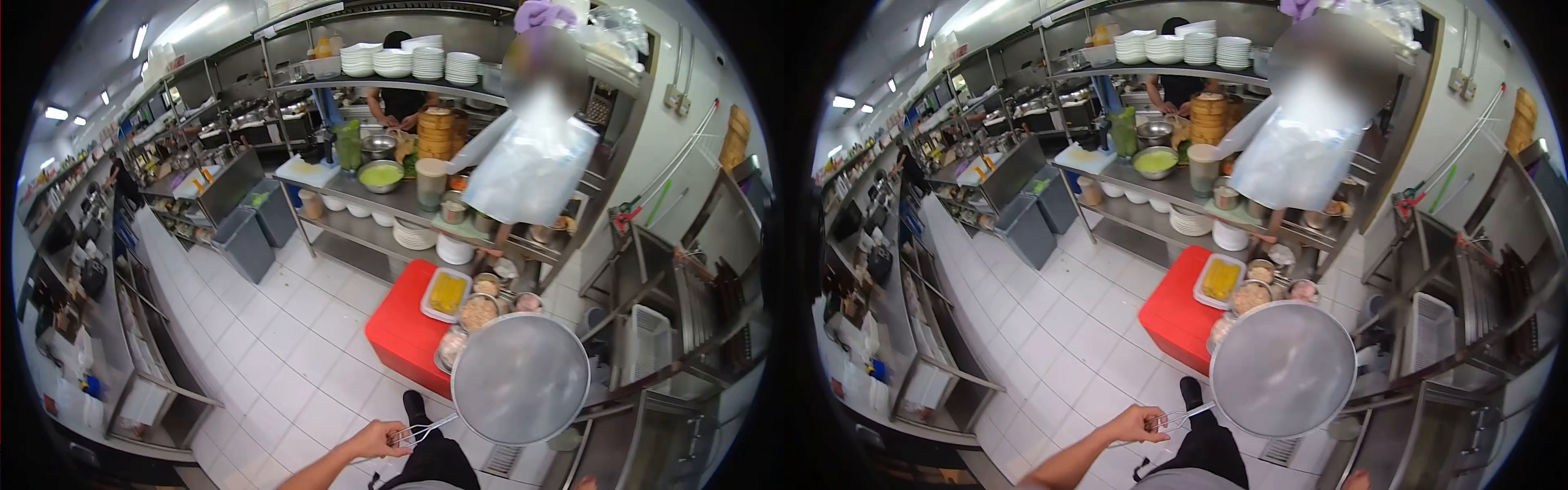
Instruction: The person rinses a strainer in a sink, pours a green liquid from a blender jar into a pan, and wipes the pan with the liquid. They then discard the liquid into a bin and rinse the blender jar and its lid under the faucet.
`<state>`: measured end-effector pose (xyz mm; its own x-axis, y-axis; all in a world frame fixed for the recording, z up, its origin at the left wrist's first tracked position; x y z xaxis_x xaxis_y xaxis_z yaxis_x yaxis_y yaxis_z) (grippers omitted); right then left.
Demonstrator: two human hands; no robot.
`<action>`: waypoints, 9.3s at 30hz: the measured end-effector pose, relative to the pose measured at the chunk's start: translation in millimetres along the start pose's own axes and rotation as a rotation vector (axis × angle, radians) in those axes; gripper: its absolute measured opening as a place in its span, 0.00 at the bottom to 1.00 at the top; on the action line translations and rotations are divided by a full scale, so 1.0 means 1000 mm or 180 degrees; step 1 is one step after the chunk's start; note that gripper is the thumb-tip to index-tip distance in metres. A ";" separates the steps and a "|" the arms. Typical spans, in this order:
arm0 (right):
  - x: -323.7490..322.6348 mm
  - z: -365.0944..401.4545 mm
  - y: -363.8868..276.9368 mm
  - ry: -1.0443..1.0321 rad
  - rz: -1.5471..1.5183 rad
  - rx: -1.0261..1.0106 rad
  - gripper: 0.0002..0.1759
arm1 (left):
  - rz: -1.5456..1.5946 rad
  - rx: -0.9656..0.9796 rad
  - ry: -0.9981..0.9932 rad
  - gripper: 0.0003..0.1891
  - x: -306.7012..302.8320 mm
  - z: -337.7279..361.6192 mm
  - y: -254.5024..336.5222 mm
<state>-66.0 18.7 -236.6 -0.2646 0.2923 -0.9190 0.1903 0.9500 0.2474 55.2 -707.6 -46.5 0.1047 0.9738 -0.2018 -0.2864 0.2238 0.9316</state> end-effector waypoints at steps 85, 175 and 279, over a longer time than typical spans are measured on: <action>-0.607 -0.473 -1.217 -0.1227 -0.2065 -0.0206 0.28 | -0.1334 0.0360 -0.0156 0.19 -0.923 -0.481 -0.058; -0.643 -0.573 -1.376 -0.2138 0.0170 -0.1241 0.34 | -0.1126 0.0520 -0.0089 0.16 -0.927 -0.464 -0.053; -0.536 -0.411 -1.462 -0.1081 -0.4756 0.0409 0.27 | -0.1263 0.0534 0.0132 0.16 -0.888 -0.469 -0.046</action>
<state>-590.7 -1482.0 20.2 -0.0644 -0.9435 -0.3249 0.0382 0.3230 -0.9456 -471.4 -1564.0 -51.4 0.1361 0.8151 -0.5632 -0.0724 0.5751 0.8149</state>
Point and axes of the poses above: each hand's wrist, its own z-axis away from the middle knuckle, its own x-axis out of the palm, y = z × x, the point moved 6 cm from there along -z, towards the middle knuckle, and after that the axes turned 6 degrees about -z, right-handed, at the moved point
